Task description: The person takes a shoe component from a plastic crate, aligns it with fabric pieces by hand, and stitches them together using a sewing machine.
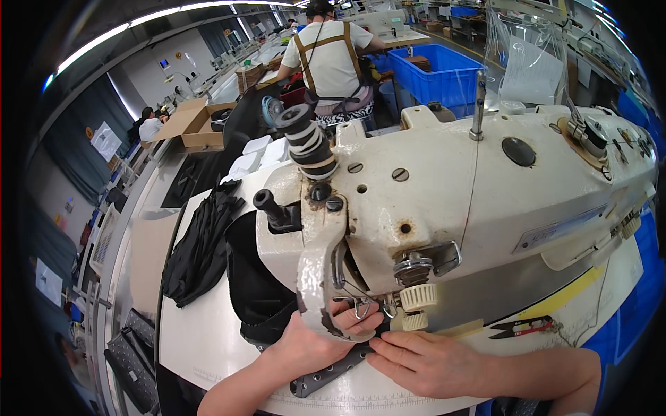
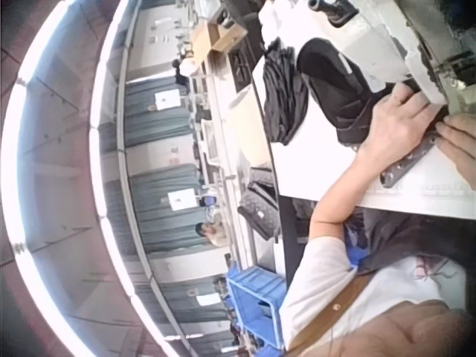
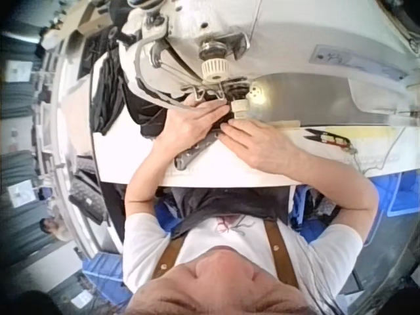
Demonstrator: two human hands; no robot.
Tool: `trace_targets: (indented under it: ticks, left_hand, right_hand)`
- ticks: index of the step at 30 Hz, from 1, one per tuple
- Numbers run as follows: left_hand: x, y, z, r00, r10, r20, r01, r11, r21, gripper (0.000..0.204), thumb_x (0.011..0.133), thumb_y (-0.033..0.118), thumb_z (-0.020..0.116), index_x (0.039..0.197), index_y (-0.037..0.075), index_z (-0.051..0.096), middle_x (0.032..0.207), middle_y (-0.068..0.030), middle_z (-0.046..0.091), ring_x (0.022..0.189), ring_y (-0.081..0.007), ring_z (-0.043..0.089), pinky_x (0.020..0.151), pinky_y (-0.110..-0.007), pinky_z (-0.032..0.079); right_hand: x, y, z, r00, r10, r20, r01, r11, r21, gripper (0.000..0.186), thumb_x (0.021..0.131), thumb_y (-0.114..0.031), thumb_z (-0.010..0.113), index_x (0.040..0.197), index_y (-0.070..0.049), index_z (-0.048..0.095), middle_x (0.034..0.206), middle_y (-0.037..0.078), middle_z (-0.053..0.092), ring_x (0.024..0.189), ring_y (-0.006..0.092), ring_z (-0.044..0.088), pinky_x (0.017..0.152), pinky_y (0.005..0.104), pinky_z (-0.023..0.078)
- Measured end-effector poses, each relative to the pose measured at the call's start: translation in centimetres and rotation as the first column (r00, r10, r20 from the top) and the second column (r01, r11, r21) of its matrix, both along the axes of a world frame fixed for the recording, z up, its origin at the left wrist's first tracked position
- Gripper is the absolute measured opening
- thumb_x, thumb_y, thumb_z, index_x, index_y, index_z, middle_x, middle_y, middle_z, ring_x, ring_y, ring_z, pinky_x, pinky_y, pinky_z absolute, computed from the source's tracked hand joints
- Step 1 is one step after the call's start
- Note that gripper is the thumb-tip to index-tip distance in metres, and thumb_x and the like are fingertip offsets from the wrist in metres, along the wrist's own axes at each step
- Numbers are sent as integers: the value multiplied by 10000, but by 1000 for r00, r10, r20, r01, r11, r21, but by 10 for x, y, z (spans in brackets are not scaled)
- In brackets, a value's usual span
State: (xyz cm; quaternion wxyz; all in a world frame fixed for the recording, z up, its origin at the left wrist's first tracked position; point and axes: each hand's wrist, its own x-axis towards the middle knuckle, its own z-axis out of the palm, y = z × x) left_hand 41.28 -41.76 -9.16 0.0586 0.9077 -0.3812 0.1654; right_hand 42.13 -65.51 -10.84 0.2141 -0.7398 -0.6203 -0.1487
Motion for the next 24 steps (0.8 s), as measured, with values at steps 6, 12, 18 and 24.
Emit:
trace_targets:
  ticks: [6, 12, 18, 24]
  left_hand:
    - [5, 1, -9, 998, -49, 31, 50, 998, -29, 414, 655, 87, 687, 1065, 116, 735, 956, 10, 658, 863, -162, 655, 651, -292, 556]
    - [2, -1, -2, 997, -27, -69, 18, 992, -127, 312, 710, 101, 648, 1014, 48, 693, 1056, -24, 638, 979, -190, 596, 798, -297, 540]
    - [7, 4, 3, 991, -84, -109, 59, 975, -214, 322, 710, 73, 647, 1028, 47, 692, 1072, -23, 650, 986, -171, 604, 806, -287, 549]
    - [10, 9, -1, 994, -85, -62, 66, 964, -257, 312, 706, 78, 644, 1011, 42, 696, 1063, -23, 659, 971, -170, 606, 780, -285, 550]
  right_hand:
    - [2, 0, -3, 982, -177, 63, 175, 984, 28, 300, 782, -110, 652, 1044, 35, 649, 994, 94, 614, 852, 212, 574, 750, 297, 516]
    - [3, 5, 1, 980, -184, 79, 185, 983, 1, 258, 785, -118, 670, 1013, 1, 681, 949, 65, 593, 798, 182, 549, 684, 280, 499]
    - [1, 9, 5, 966, -216, 145, 224, 974, -35, 245, 776, -117, 670, 987, 7, 686, 974, 76, 611, 795, 167, 560, 663, 287, 504]
    - [3, 16, 0, 943, -245, 224, 263, 964, -50, 248, 757, -102, 693, 992, -22, 691, 1005, 57, 636, 846, 175, 598, 608, 269, 498]
